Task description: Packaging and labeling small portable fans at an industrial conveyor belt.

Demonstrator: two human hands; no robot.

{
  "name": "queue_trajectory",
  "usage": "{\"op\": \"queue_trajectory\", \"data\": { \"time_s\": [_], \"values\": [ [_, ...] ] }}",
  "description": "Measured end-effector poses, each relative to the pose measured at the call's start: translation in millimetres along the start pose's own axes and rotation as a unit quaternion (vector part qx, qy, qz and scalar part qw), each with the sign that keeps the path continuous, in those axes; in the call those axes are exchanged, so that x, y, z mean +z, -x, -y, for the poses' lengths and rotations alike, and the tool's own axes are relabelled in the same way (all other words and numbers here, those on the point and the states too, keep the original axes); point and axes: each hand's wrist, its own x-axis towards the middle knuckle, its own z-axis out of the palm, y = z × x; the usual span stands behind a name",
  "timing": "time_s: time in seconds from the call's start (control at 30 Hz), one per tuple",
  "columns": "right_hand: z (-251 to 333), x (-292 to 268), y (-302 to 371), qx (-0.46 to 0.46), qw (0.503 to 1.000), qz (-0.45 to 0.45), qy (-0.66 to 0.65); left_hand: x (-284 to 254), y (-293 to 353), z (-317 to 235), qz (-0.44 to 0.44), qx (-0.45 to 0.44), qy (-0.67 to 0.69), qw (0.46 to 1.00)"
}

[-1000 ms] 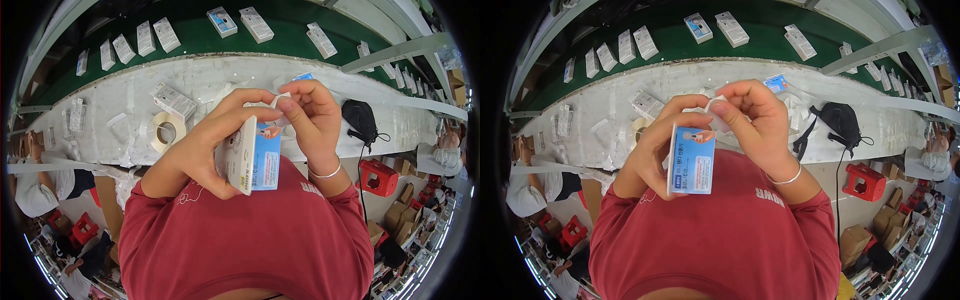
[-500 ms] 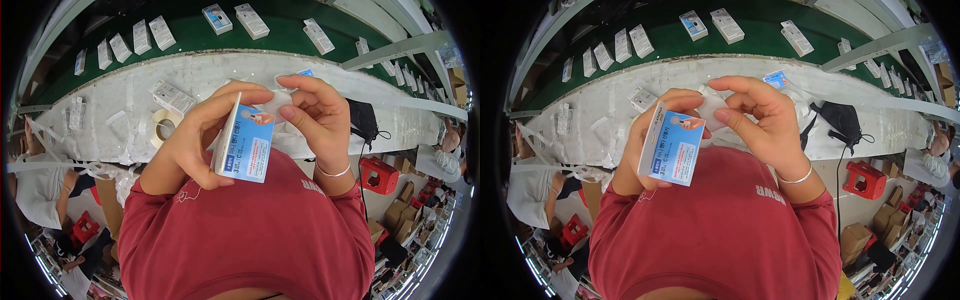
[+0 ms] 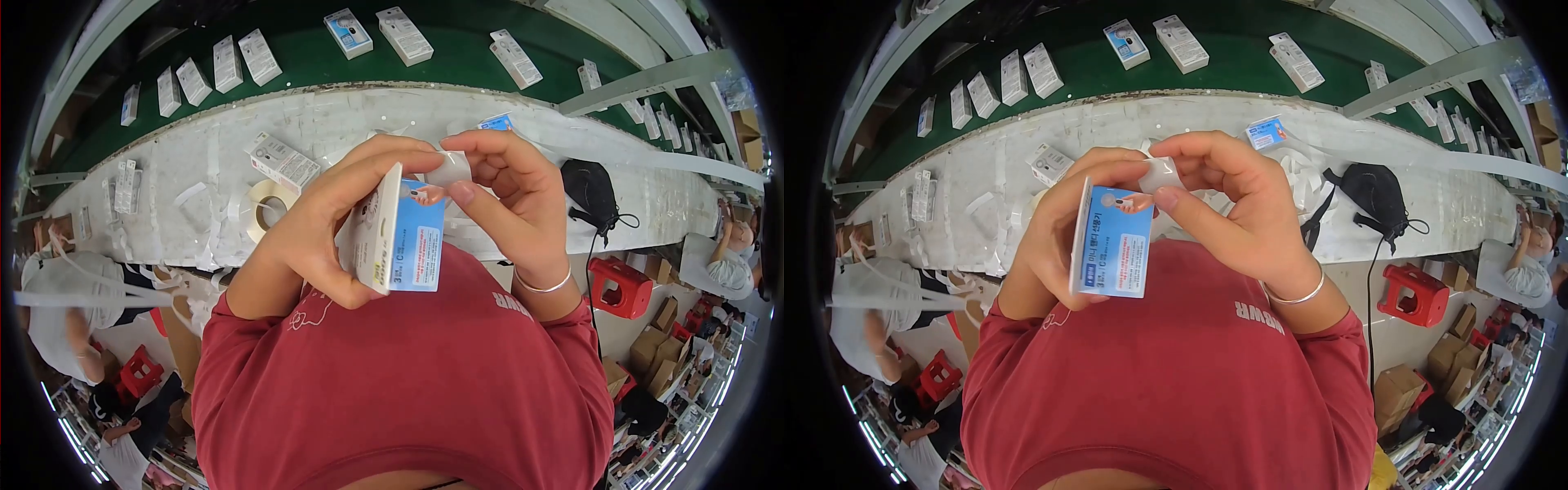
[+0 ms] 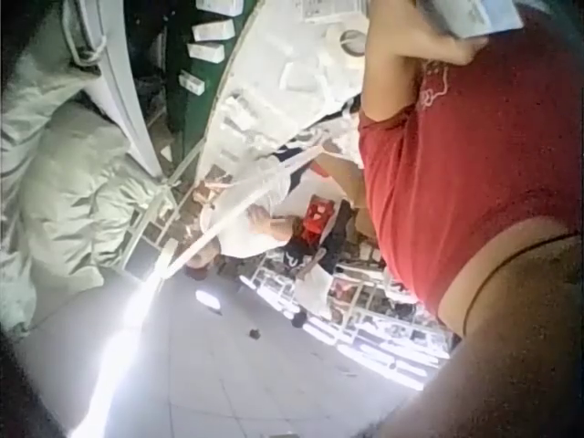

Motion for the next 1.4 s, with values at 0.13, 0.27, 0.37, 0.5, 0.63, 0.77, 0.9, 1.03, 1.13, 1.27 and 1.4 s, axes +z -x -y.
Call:
{"op": "queue_trajectory", "data": {
  "time_s": [0.13, 0.27, 0.37, 0.5, 0.63, 0.77, 0.9, 1.03, 1.13, 1.27, 1.4],
  "values": [
    [-4, 1, -2, 0.003, 1.0, 0.01, 0.023, -5, 2, 3, 0.012, 0.023, -0.062, 0.998],
    [-9, -3, 2, -0.004, 0.996, 0.008, 0.091, -3, 1, 5, 0.014, 0.037, -0.044, 0.998],
    [-12, -4, 2, 0.008, 1.0, 0.008, -0.017, -3, -1, 3, 0.027, 0.03, -0.038, 0.998],
    [-18, -4, 3, 0.026, 0.989, 0.005, -0.145, -1, -2, 1, 0.036, 0.024, -0.035, 0.998],
    [-19, -4, 4, 0.041, 0.977, -0.008, -0.209, 2, -2, 1, 0.027, 0.027, -0.043, 0.998],
    [-6, -4, 9, 0.043, 0.992, 0.003, -0.117, 3, 1, 3, 0.014, 0.017, -0.018, 1.0],
    [-6, -12, 7, -0.034, 0.996, 0.025, 0.084, 8, 3, 10, -0.022, 0.003, 0.028, 0.999],
    [-17, -19, 1, -0.018, 0.996, -0.051, 0.067, -5, 4, 48, -0.058, 0.049, 0.044, 0.996],
    [-24, -38, 4, -0.006, 0.994, -0.102, -0.028, -18, 22, 112, -0.212, -0.051, 0.086, 0.972],
    [-28, -53, 17, 0.055, 0.99, -0.122, -0.041, -42, 43, 207, -0.413, -0.005, -0.031, 0.91],
    [-28, -50, 20, 0.087, 0.984, -0.149, -0.054, -58, 62, 249, -0.463, -0.021, -0.178, 0.868]
  ]
}}
